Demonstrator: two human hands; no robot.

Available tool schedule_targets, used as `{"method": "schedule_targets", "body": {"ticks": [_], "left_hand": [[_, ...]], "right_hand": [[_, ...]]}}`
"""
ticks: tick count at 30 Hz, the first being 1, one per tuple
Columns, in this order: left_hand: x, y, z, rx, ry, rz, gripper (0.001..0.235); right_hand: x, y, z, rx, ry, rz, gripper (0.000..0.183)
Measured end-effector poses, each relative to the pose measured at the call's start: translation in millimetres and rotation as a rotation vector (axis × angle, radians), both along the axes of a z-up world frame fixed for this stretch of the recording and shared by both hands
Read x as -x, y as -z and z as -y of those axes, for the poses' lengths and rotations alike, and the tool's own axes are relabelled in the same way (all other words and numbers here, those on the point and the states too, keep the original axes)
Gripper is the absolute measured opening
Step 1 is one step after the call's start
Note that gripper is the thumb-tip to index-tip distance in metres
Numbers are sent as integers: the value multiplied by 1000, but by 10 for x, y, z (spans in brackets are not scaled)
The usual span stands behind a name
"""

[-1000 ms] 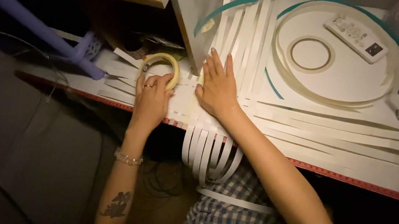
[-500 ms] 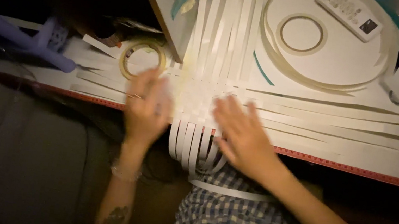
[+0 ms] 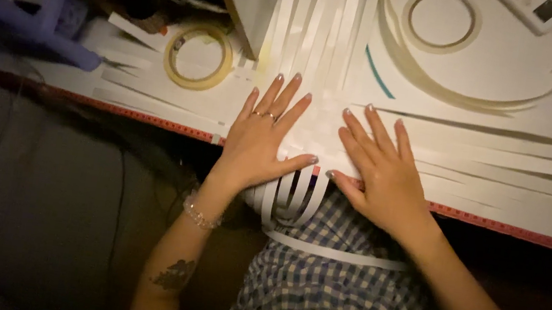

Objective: Weaving white plastic strips into a grid pattern on a work surface and securing them with tape.

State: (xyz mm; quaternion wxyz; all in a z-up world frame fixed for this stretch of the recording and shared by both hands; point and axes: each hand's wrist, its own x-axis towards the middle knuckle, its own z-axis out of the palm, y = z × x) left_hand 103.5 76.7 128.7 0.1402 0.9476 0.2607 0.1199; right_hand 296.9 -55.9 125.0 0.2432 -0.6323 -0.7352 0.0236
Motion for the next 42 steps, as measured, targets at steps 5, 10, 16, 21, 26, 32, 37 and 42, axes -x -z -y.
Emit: {"method": "schedule_targets", "body": {"ticks": [5, 10, 16, 21, 26, 32, 37, 42], "left_hand": [[-7, -6, -11, -8, -17, -28, 97], [-3, 3, 10, 9, -34, -49, 101], [18, 31, 189, -61, -83, 117, 98], [44, 572, 790, -337, -292, 745, 35], [-42, 698, 1190, -255, -439, 700, 30], [-234, 379, 1060, -421, -428, 758, 19], [-272, 263, 966, -509, -380, 767, 16], [-271, 369, 886, -538, -343, 811, 16]], "right_hand": [[-8, 1, -17, 20, 14, -46, 60], [-25, 27, -82, 5, -10, -21, 60], [-25, 113, -181, -33, -40, -13, 63], [2, 42, -217, -60, -26, -31, 57], [-178, 9, -337, -52, -46, -319, 26], [-326, -129, -483, 38, 19, -161, 18], [-311, -254, -610, 71, -95, -100, 17], [-328, -209, -672, 53, -140, -133, 13]]}}
